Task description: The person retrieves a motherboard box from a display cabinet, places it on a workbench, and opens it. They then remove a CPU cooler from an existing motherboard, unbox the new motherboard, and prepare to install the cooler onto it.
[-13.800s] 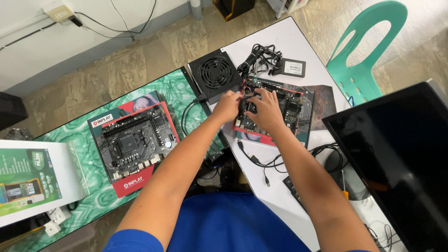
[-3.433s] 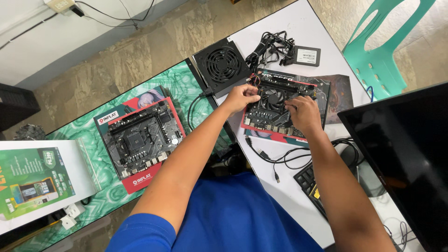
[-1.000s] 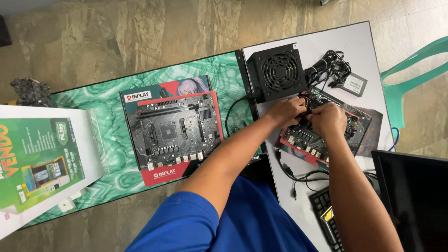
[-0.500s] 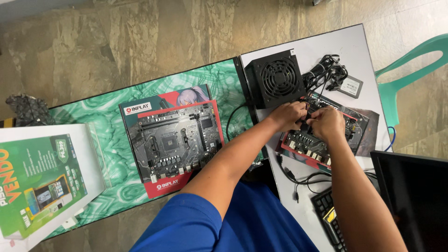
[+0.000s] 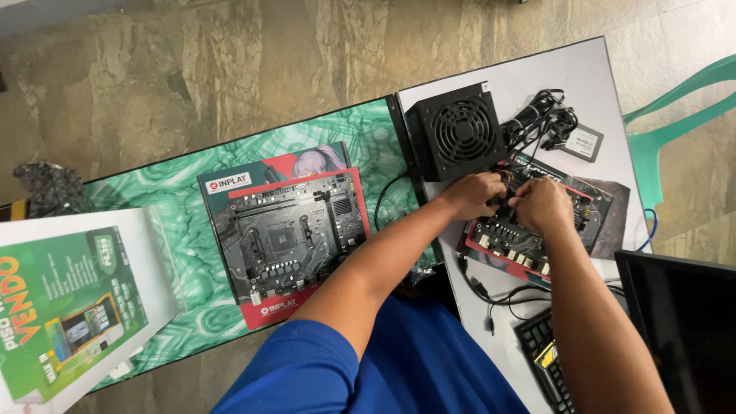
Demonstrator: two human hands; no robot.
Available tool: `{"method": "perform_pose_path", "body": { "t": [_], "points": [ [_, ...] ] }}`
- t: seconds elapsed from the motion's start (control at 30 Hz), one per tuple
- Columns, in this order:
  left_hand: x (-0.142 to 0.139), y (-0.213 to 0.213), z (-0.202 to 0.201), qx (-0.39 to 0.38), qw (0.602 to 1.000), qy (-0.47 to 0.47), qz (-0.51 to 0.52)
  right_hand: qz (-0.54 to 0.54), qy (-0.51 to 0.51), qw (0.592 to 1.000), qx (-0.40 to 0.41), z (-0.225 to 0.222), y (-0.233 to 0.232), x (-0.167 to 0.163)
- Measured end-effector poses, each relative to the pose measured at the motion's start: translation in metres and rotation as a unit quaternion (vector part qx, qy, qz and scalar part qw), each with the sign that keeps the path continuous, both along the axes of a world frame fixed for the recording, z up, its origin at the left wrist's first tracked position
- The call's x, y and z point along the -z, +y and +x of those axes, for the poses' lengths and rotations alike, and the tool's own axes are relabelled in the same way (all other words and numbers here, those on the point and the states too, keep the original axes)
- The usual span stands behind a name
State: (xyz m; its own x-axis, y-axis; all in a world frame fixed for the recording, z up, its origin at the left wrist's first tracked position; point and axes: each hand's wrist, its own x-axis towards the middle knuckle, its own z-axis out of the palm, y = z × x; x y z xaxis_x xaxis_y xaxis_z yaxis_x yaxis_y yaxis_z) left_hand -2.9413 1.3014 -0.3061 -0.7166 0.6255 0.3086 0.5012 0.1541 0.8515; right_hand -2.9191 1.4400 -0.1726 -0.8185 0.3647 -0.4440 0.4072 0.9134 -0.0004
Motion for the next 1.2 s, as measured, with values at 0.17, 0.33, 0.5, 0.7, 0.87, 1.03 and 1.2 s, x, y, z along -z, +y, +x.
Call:
{"method": "perform_pose_path", "body": {
  "t": [0.17, 0.33, 0.5, 0.7, 0.87, 1.03, 1.2],
  "points": [
    [-0.001, 0.003, -0.002, 0.022, 0.999, -0.044, -0.02, -0.018, 0.006, 1.0, 0.003, -0.001, 0.003, 0.002],
    [-0.003, 0.007, -0.003, 0.013, 0.999, -0.017, -0.034, -0.046, 0.042, 0.998, -0.03, 0.001, 0.018, 0.015],
    [-0.006, 0.007, 0.0, -0.01, 0.998, 0.019, -0.06, -0.026, 0.071, 0.994, -0.077, 0.006, 0.026, 0.03],
    [-0.019, 0.0, 0.01, -0.02, 0.997, 0.001, -0.077, -0.07, -0.013, 0.997, -0.029, -0.001, 0.027, 0.011],
    [-0.024, -0.003, 0.01, -0.032, 0.997, -0.044, -0.059, -0.053, -0.026, 0.998, 0.006, -0.013, 0.021, 0.005],
    [-0.022, -0.002, 0.008, -0.026, 0.996, -0.069, -0.046, -0.093, 0.031, 0.992, 0.08, -0.017, 0.031, 0.03],
    [-0.021, -0.003, 0.007, -0.023, 0.996, -0.078, -0.042, -0.185, 0.018, 0.974, 0.127, -0.027, 0.052, 0.037]
  ]
}}
